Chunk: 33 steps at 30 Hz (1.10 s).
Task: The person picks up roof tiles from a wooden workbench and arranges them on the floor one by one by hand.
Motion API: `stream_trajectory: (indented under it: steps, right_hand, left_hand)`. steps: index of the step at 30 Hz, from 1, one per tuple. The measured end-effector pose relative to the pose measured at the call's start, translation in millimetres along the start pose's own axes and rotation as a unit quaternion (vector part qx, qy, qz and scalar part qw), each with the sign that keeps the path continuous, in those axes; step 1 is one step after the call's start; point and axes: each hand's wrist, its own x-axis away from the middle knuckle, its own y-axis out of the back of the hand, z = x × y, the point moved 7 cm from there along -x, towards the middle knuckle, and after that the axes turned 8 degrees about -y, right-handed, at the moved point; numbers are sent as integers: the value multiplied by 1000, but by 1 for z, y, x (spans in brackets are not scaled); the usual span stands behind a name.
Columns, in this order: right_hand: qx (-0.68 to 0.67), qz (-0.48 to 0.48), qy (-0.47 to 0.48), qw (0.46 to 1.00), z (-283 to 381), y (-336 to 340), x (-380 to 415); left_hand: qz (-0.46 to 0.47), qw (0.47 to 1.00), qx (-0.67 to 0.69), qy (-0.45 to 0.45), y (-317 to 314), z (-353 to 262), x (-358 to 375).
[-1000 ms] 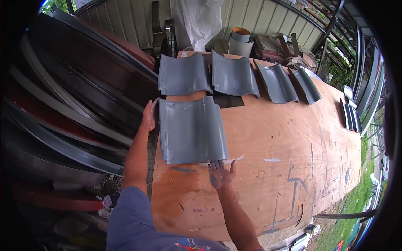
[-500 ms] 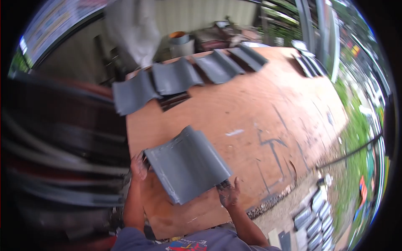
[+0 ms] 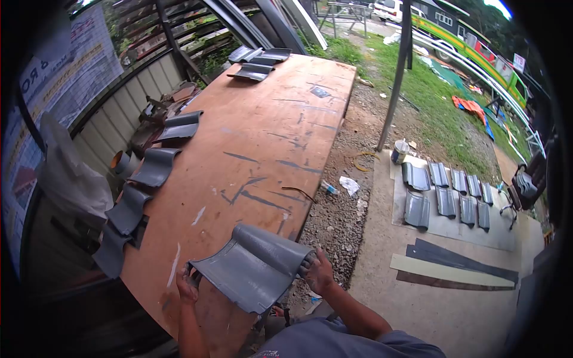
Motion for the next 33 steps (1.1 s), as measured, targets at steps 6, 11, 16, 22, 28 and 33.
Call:
stream_trajectory:
  steps: [6,11,16,22,28,33]
  right_hand:
    - [-62,-65,101,991,122,93,139]
    - [-70,-117,139,981,206,171,249]
    - [-91,-188,218,953,276,238,339]
    - [-138,-245,281,918,332,302,417]
    - [-205,-319,340,860,386,381,469]
    - [-258,-377,369,809,450,420,525]
  left_hand:
    - [38,998,0,58,-175,86,59]
    - [107,985,9,133,-305,171,98]
    - [161,965,42,201,-428,257,111]
    - [240,927,36,284,-565,367,111]
    - [289,889,18,354,-697,503,102]
    - [356,839,-17,411,-855,603,128]
